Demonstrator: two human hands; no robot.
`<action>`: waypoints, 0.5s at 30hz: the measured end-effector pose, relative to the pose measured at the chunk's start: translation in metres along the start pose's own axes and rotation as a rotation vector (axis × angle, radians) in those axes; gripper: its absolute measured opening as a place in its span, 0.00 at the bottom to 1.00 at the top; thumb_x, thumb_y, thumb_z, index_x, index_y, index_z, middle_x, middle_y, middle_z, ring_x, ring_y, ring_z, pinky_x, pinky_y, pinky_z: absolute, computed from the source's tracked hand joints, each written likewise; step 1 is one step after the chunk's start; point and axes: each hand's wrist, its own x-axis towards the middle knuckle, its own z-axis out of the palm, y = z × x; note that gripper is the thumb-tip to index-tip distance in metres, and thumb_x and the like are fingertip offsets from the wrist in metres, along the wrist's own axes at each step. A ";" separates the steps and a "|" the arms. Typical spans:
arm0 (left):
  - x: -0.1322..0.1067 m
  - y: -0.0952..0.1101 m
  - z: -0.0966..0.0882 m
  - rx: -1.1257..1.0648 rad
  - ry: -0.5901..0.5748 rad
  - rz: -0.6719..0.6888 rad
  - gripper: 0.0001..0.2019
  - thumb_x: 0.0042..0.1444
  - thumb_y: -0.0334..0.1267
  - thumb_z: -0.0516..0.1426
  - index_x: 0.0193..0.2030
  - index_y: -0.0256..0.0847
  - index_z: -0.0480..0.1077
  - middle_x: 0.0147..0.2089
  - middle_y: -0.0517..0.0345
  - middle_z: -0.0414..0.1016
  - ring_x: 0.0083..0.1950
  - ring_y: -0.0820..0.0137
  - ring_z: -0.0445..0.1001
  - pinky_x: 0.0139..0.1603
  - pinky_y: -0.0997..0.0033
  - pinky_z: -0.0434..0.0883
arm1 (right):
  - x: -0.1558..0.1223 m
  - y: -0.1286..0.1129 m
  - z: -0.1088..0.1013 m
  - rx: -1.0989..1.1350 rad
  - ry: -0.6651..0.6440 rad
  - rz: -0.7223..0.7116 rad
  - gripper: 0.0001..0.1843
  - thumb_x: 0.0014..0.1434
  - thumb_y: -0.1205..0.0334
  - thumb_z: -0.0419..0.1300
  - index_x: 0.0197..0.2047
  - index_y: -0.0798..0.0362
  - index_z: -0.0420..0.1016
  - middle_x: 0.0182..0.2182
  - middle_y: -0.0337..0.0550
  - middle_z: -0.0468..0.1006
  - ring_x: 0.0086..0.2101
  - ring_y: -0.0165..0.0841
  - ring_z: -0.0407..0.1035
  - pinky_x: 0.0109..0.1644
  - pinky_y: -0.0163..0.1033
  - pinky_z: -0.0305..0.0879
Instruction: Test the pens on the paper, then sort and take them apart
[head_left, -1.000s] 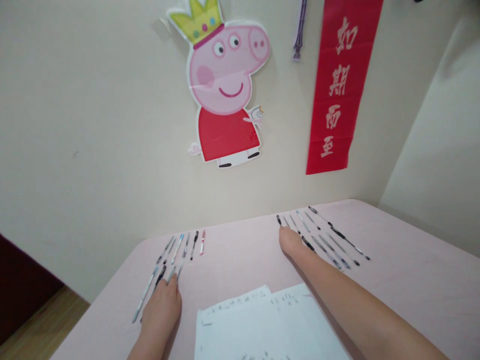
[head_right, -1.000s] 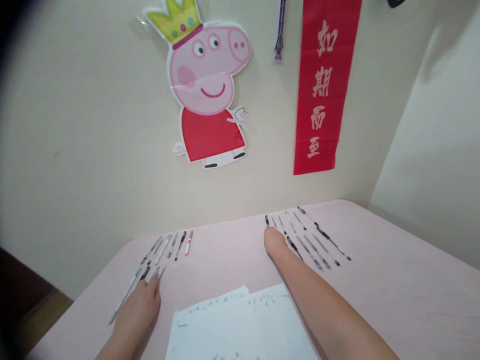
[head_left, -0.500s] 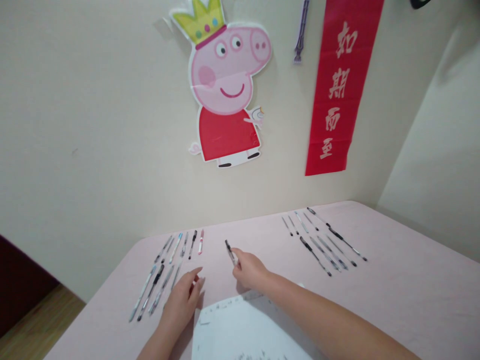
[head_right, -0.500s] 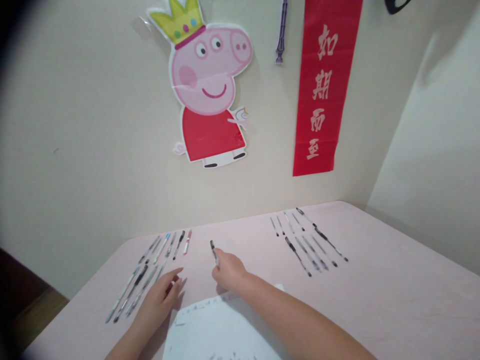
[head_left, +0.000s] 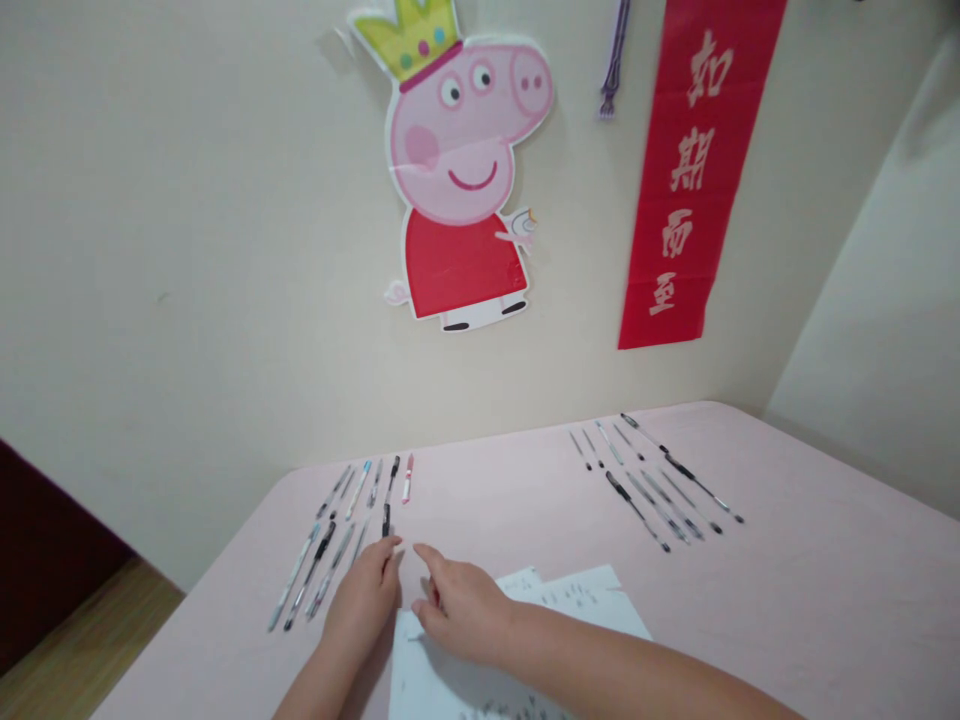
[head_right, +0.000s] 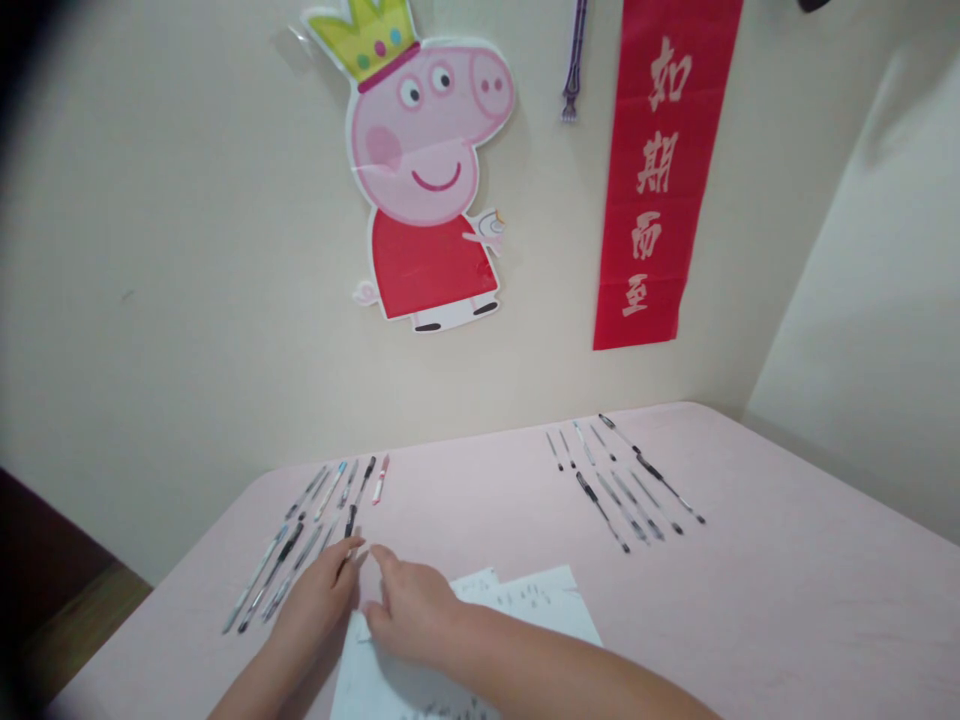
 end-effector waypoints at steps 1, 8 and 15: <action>0.000 -0.001 -0.004 0.116 -0.030 0.012 0.19 0.58 0.35 0.44 0.53 0.35 0.67 0.53 0.46 0.72 0.56 0.65 0.69 0.57 0.64 0.63 | -0.003 0.003 -0.001 -0.004 -0.003 -0.007 0.33 0.57 0.59 0.51 0.65 0.54 0.48 0.33 0.45 0.78 0.35 0.39 0.72 0.33 0.37 0.59; 0.003 -0.002 -0.011 0.457 -0.159 -0.017 0.23 0.60 0.31 0.40 0.63 0.36 0.53 0.50 0.42 0.73 0.48 0.63 0.74 0.46 0.65 0.66 | -0.013 0.025 -0.015 0.000 0.041 0.043 0.32 0.56 0.62 0.51 0.64 0.53 0.51 0.36 0.44 0.78 0.35 0.36 0.71 0.36 0.36 0.60; 0.006 -0.006 -0.009 0.541 -0.150 0.010 0.22 0.61 0.32 0.40 0.60 0.32 0.59 0.48 0.41 0.72 0.48 0.62 0.73 0.48 0.62 0.65 | -0.015 0.061 -0.045 -0.020 0.161 0.138 0.27 0.59 0.62 0.50 0.62 0.54 0.57 0.36 0.43 0.77 0.33 0.32 0.70 0.38 0.34 0.61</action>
